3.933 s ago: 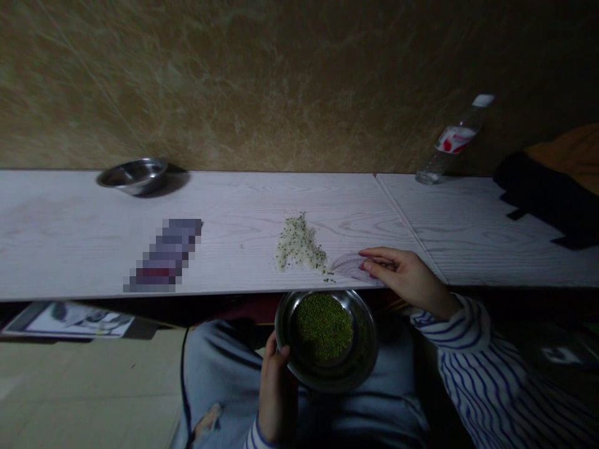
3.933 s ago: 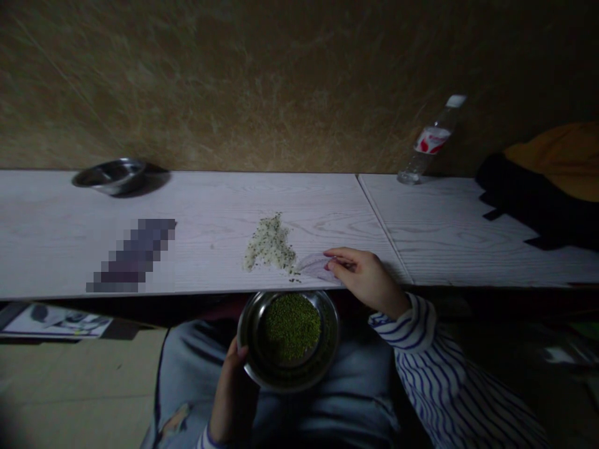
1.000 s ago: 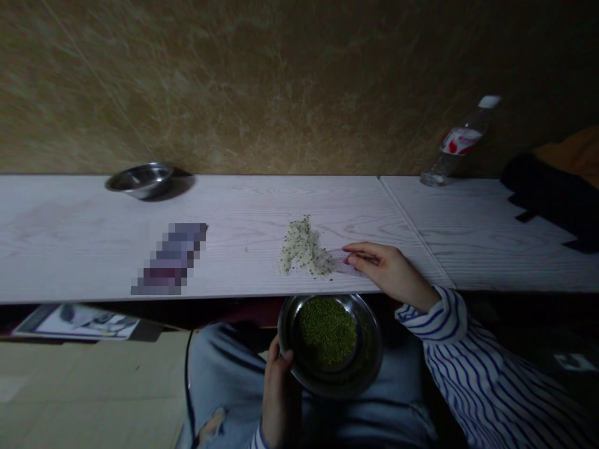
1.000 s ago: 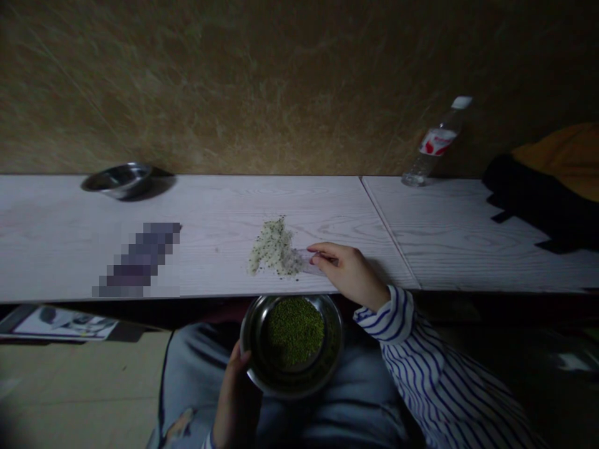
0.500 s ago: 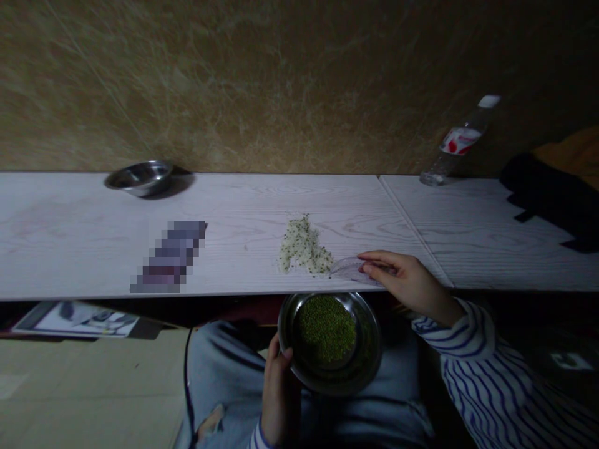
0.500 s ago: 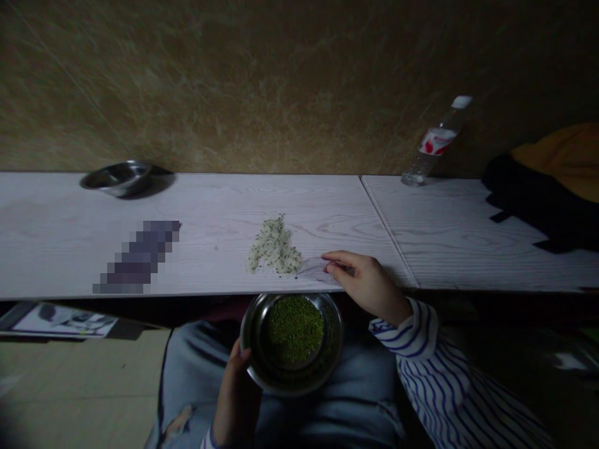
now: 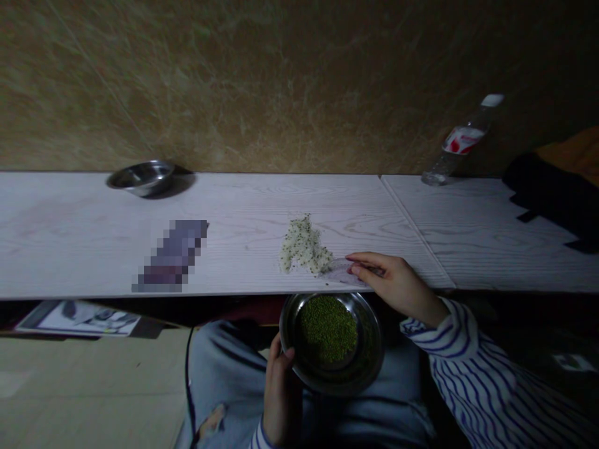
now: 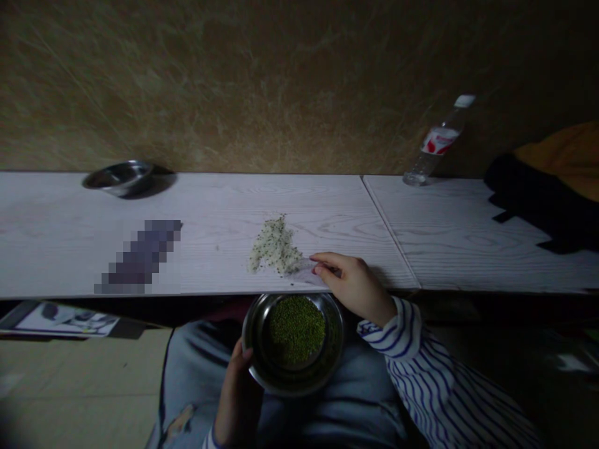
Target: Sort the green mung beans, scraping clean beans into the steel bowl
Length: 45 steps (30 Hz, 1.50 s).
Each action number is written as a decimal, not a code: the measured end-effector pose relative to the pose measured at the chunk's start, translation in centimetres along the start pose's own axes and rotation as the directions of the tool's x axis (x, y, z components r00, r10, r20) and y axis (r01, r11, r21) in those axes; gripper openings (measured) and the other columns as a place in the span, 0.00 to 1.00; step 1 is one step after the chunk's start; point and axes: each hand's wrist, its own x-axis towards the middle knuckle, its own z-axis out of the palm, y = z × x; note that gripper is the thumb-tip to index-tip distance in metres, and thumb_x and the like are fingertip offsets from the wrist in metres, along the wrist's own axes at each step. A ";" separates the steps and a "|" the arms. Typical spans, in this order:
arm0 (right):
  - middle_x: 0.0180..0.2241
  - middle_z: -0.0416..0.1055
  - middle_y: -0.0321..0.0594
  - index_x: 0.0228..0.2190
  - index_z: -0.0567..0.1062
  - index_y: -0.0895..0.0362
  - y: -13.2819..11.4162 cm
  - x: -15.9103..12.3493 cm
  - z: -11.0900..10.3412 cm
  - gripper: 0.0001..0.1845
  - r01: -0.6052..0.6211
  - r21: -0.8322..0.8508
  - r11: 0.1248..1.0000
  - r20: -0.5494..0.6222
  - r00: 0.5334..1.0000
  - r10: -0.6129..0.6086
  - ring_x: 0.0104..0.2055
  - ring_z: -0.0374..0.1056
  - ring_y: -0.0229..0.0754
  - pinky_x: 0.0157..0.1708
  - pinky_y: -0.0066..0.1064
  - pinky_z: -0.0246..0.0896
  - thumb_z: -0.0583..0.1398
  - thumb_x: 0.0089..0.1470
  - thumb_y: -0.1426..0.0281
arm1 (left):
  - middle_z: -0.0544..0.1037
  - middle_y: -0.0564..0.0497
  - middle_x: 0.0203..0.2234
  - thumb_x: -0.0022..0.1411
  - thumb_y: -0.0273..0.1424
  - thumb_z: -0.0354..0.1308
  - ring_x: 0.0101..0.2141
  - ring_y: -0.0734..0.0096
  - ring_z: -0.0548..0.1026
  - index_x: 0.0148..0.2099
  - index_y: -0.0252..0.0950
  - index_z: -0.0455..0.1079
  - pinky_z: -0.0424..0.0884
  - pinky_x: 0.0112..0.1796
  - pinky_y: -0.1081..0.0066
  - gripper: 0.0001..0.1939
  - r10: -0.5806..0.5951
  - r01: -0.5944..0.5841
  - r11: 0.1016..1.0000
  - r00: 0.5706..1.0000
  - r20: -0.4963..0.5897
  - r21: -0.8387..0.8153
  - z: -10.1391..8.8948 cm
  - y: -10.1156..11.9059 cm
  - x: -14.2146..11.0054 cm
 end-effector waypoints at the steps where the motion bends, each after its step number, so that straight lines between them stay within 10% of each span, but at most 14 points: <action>1: 0.41 0.83 0.43 0.44 0.83 0.55 0.0 0.2 0.0 0.16 -0.001 0.001 1.000 -0.008 1.000 0.001 0.40 0.79 0.48 0.41 0.39 0.76 0.61 0.56 0.65 | 0.82 0.45 0.45 0.52 0.38 0.67 0.51 0.48 0.74 0.52 0.40 0.78 0.70 0.49 0.57 0.24 -0.003 0.003 1.000 1.000 -0.003 -0.003 0.0 0.0 0.0; 45: 0.38 0.83 0.43 0.42 0.83 0.55 -0.7 2.1 1.2 0.14 0.037 0.106 0.994 -0.040 0.999 -0.033 0.40 0.79 0.46 0.44 0.38 0.75 0.62 0.55 0.68 | 0.82 0.46 0.42 0.52 0.39 0.67 0.46 0.52 0.75 0.51 0.40 0.78 0.70 0.45 0.60 0.23 0.020 -0.020 1.000 1.000 -0.013 -0.012 -0.5 0.6 0.0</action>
